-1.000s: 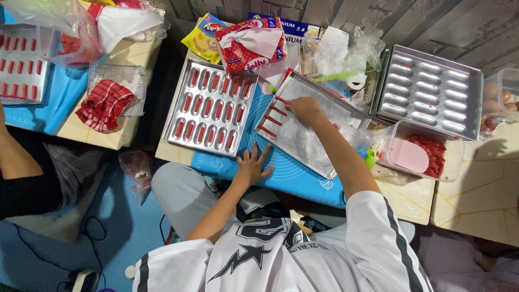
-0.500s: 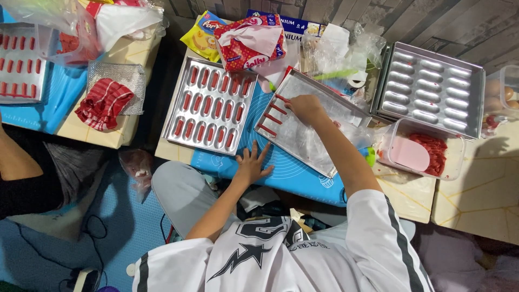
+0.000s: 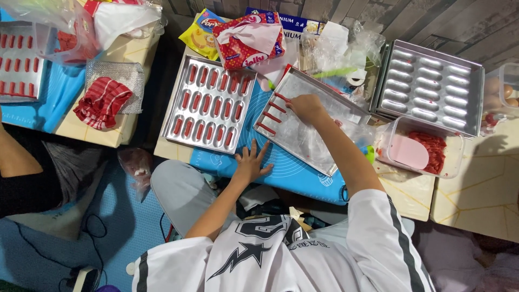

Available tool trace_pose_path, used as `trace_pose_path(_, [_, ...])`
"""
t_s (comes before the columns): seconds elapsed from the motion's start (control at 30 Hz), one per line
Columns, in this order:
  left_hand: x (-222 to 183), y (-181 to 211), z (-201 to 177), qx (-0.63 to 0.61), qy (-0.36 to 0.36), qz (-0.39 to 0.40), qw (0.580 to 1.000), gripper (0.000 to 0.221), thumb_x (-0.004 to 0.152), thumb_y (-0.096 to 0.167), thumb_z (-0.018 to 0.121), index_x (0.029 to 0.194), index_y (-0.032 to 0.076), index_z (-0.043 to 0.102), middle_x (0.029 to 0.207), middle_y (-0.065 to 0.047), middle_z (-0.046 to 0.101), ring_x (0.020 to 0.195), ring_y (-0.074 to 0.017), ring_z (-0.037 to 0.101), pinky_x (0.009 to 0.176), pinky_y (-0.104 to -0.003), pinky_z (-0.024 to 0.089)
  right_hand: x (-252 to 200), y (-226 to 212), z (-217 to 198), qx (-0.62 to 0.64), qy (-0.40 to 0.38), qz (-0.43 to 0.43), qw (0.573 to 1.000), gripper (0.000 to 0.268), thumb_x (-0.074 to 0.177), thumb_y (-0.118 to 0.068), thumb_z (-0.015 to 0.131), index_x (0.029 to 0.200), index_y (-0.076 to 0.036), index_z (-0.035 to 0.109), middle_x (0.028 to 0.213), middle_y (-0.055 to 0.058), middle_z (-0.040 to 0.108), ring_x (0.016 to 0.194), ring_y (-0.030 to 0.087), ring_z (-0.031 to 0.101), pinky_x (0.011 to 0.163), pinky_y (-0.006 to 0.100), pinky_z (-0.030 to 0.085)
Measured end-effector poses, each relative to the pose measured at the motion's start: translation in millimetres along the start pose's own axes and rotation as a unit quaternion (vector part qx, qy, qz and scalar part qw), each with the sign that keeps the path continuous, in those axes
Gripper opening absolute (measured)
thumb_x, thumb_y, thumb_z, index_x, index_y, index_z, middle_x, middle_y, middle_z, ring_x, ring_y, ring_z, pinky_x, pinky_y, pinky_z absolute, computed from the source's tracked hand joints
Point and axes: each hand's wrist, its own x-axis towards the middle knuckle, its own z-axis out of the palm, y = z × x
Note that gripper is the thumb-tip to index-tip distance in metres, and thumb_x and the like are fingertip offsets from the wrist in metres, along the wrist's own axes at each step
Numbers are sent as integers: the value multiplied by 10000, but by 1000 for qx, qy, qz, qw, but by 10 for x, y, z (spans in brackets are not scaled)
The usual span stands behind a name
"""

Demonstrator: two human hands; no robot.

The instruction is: The person is using a piping bag to create long strips of red dough on a baking tray and cutting them to size with a small scraper.

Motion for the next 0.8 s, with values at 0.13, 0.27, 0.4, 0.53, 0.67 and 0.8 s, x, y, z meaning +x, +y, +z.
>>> trace_pose_path(0.13, [-10, 9, 43, 11, 44, 3, 999, 867, 962, 709, 354, 1654, 317, 9, 1522, -254, 349, 1134, -440, 484, 812, -671, 467, -39, -5, -58, -21, -15, -5, 1000, 599, 1114, -408, 187, 1089, -124, 714, 994, 107, 765, 960, 291, 748, 832, 437, 574])
trace_pose_path(0.27, [-3, 3, 78, 5, 72, 8, 997, 862, 958, 712, 348, 1655, 315, 31, 1506, -263, 366, 1116, -448, 487, 790, -674, 472, -110, -5, -102, -14, -14, -10, 1000, 590, 1112, -416, 195, 1102, -120, 706, 999, 113, 763, 965, 296, 746, 826, 447, 575])
trace_pose_path(0.4, [-3, 2, 90, 8, 92, 10, 996, 858, 959, 700, 363, 1657, 307, 56, 1498, -265, 378, 1099, -444, 492, 774, -667, 475, -133, -4, -98, -22, -16, -12, 1000, 586, 1113, -413, 188, 1093, -129, 700, 994, 107, 762, 957, 290, 747, 825, 443, 574])
trace_pose_path(0.53, [-14, 11, 35, 6, 78, 7, 997, 848, 964, 694, 357, 1655, 315, 44, 1502, -254, 379, 1098, -431, 492, 770, -644, 475, -156, 31, -48, -7, -1, -17, 1000, 589, 1111, -415, 187, 1063, -124, 697, 970, 128, 762, 947, 314, 747, 810, 458, 571])
trace_pose_path(0.67, [-5, 7, 54, 16, 86, 10, 996, 856, 960, 694, 368, 1655, 309, 51, 1491, -261, 396, 1080, -426, 504, 761, -635, 479, -178, 48, -29, -1, 0, -20, 1000, 591, 1110, -429, 195, 1082, -115, 695, 999, 136, 766, 968, 315, 745, 821, 459, 571])
trace_pose_path(0.8, [-12, 11, 44, 16, 88, 10, 996, 859, 961, 702, 363, 1656, 310, 45, 1492, -266, 400, 1093, -434, 509, 756, -640, 479, -213, 35, -51, 1, -2, -20, 1000, 608, 1109, -435, 193, 1089, -102, 700, 1011, 149, 768, 976, 324, 745, 831, 470, 569])
